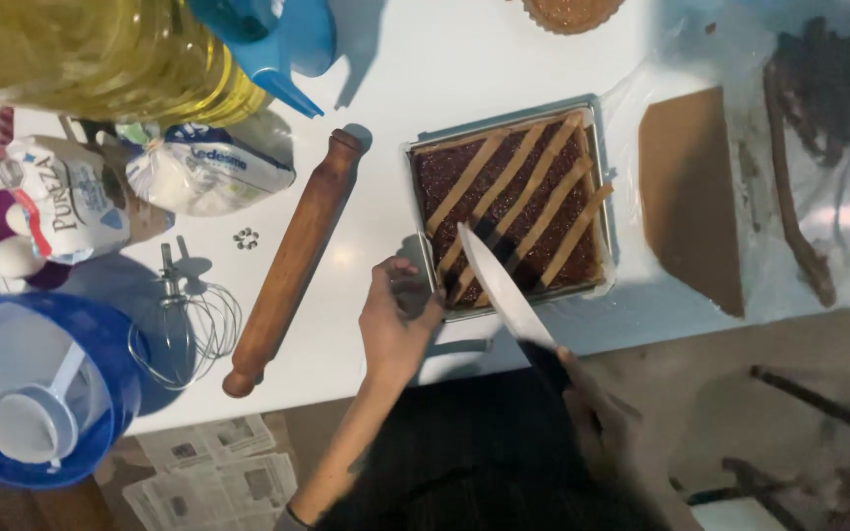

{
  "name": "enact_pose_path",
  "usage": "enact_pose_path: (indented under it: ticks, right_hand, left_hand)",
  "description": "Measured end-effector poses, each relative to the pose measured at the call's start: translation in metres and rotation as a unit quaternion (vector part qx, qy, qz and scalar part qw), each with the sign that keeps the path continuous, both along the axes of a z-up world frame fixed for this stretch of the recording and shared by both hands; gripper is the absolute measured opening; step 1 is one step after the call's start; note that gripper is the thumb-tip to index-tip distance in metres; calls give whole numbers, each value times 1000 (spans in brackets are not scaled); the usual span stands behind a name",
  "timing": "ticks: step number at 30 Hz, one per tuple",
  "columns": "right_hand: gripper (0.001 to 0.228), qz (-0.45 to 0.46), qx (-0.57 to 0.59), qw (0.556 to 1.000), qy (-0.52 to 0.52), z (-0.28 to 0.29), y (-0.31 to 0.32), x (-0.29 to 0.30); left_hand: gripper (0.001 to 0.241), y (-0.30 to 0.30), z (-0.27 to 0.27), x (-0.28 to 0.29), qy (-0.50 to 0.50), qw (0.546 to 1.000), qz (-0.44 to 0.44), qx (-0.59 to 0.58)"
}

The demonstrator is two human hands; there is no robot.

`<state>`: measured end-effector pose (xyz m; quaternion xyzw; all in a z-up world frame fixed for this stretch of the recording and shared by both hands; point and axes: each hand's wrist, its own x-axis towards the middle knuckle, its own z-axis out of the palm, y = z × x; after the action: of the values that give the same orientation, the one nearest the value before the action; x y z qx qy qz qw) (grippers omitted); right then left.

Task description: Cutting and placing strips of dough in a lattice pattern on top of a filled tart.

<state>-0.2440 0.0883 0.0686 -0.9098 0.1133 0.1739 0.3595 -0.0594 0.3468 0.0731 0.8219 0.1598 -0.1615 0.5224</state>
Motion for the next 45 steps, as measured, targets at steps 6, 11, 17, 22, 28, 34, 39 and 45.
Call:
enact_pose_path:
  ticks: [6, 11, 17, 22, 28, 34, 39, 45]
  right_hand:
    - [64, -104, -7, 981, 164, 41, 61, -6]
    - [63, -105, -31, 980, 168, 39, 73, -23]
    - [67, -116, -2, 971, 209, 55, 69, -3]
    - [74, -83, -10, 949, 303, 72, 57, 24]
    - [71, -38, -22, 950, 308, 64, 50, 13]
    - [79, -15, -16, 948, 318, 67, 46, 27]
    - [87, 13, -3, 953, 304, 62, 42, 25]
    - [84, 34, -12, 943, 332, 65, 38, 33]
  left_hand:
    - [41, 10, -22, 3, 28, 995, -39, -89]
    - [39, 13, -36, 0, 50, 992, -39, -110]
    - [38, 15, -37, 1, 50, 992, -39, -105]
    - [37, 13, -33, 4, 61, 991, -37, -112]
    - [37, 13, -32, 5, 70, 990, -36, -117]
    - [35, 15, -35, 0, 80, 990, -19, -118]
    - [38, 18, -38, -4, 76, 990, -14, -116]
    - [42, 18, -41, -6, 84, 988, 3, -129]
